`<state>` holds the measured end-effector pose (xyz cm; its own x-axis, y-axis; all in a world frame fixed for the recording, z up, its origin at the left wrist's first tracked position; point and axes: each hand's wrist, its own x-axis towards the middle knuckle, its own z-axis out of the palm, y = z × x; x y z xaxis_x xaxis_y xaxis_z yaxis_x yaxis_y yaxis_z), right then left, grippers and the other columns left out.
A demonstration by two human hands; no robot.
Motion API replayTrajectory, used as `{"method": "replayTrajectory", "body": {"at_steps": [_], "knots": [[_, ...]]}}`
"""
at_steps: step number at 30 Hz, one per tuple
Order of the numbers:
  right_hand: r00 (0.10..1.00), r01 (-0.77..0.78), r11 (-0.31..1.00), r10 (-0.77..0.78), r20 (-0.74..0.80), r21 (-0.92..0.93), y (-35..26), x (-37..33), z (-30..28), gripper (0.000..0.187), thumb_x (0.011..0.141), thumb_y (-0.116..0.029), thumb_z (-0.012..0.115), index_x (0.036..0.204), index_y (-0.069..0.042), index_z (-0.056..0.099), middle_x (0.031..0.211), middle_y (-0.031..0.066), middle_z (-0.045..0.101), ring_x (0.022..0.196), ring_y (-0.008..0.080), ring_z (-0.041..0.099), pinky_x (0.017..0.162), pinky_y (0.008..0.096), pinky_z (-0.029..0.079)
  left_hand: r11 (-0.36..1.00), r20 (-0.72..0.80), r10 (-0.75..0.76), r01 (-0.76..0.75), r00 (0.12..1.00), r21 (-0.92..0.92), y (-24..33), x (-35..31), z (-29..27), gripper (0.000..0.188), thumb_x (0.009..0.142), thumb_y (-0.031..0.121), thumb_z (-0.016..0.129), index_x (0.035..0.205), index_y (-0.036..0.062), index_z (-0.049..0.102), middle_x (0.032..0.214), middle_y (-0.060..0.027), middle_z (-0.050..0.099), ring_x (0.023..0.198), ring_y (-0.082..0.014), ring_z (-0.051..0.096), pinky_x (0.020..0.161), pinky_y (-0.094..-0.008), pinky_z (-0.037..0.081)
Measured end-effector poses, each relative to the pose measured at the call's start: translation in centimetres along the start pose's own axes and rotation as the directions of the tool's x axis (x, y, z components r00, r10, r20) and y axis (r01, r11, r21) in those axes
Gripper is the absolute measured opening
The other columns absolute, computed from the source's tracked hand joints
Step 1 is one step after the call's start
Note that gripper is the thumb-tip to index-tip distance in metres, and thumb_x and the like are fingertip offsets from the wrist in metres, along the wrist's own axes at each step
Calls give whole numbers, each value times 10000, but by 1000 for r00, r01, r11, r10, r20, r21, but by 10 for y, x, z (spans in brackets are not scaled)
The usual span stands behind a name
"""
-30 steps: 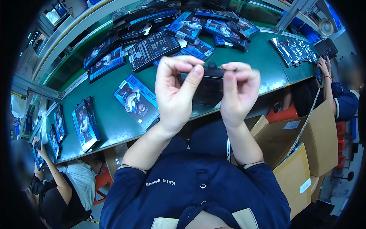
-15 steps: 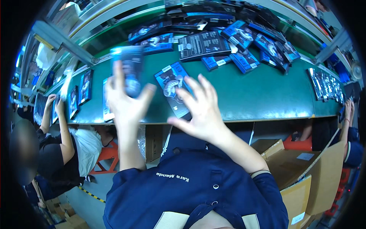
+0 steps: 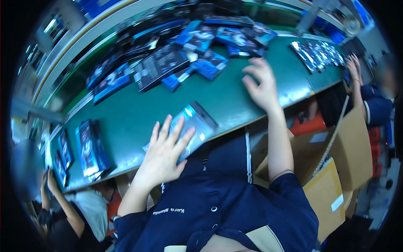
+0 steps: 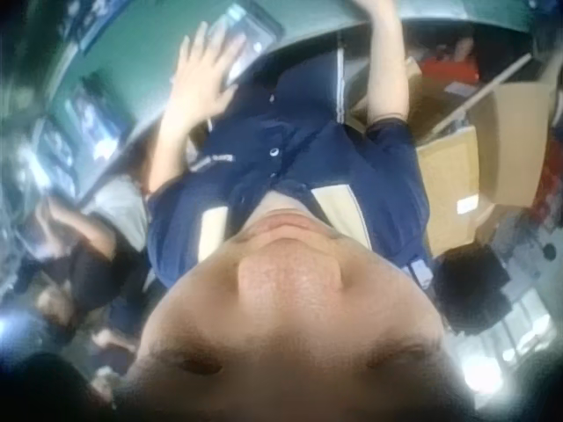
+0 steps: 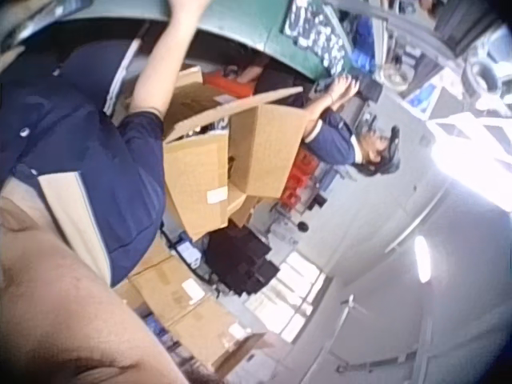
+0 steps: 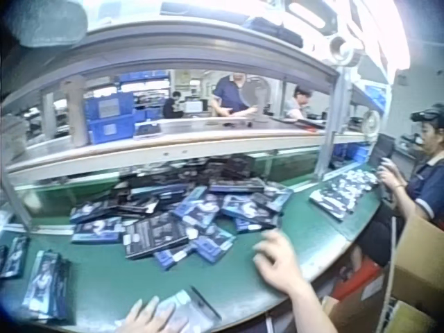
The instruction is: Placing electronic components in retail packaging and then into bulk shipping boxes at an assembly line.
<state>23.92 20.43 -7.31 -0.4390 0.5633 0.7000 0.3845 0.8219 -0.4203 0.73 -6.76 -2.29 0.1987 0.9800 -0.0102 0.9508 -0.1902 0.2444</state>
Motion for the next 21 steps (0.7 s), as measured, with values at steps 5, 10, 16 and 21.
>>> {"method": "replayTrajectory", "body": {"at_steps": [5, 10, 16, 21], "knots": [[755, -645, 386, 451, -475, -659, 205, -13, -107, 553, 909, -390, 580, 1397, -146, 494, 1536, 177, 332, 1447, 359, 253, 1134, 611, 223, 974, -211, 164, -192, 964, -120, 1, 17, -39, 508, 708, 33, 735, 1206, 61, 640, 1173, -153, 662, 1097, -330, 634, 927, -410, 507], [582, -710, 306, 762, -284, -634, 187, 8, -129, 592, 935, -502, 509, 1425, -171, 479, 1518, 122, 388, 1450, 307, 268, 1117, 583, 275, 965, 57, -238, 242, 970, -103, -18, 40, -67, 431, 798, 163, 711, 1202, 30, 642, 1125, -191, 669, 1004, -364, 654, 834, -377, 531], [616, -786, 254, 236, -751, -564, 114, -71, -103, 726, 753, -434, 804, 1287, -18, 541, 1137, 173, 648, 928, 295, 662, 805, 421, 520, 998, -131, -60, 56, 989, -38, -10, 61, 2, 890, 693, 575, 760, 1389, 108, 460, 1436, -317, 389, 1349, -496, 353, 1130, -544, 281], [382, -709, 489, 872, -307, 508, 26, -102, -98, 645, 786, -110, 807, 1309, 87, 483, 1274, 177, 566, 1063, 170, 598, 830, 265, 516, 997, -273, 70, -79, 959, -22, 3, 57, 8, 777, 629, 381, 792, 1317, 138, 525, 1218, -218, 508, 1168, -393, 488, 983, -481, 392]]}}
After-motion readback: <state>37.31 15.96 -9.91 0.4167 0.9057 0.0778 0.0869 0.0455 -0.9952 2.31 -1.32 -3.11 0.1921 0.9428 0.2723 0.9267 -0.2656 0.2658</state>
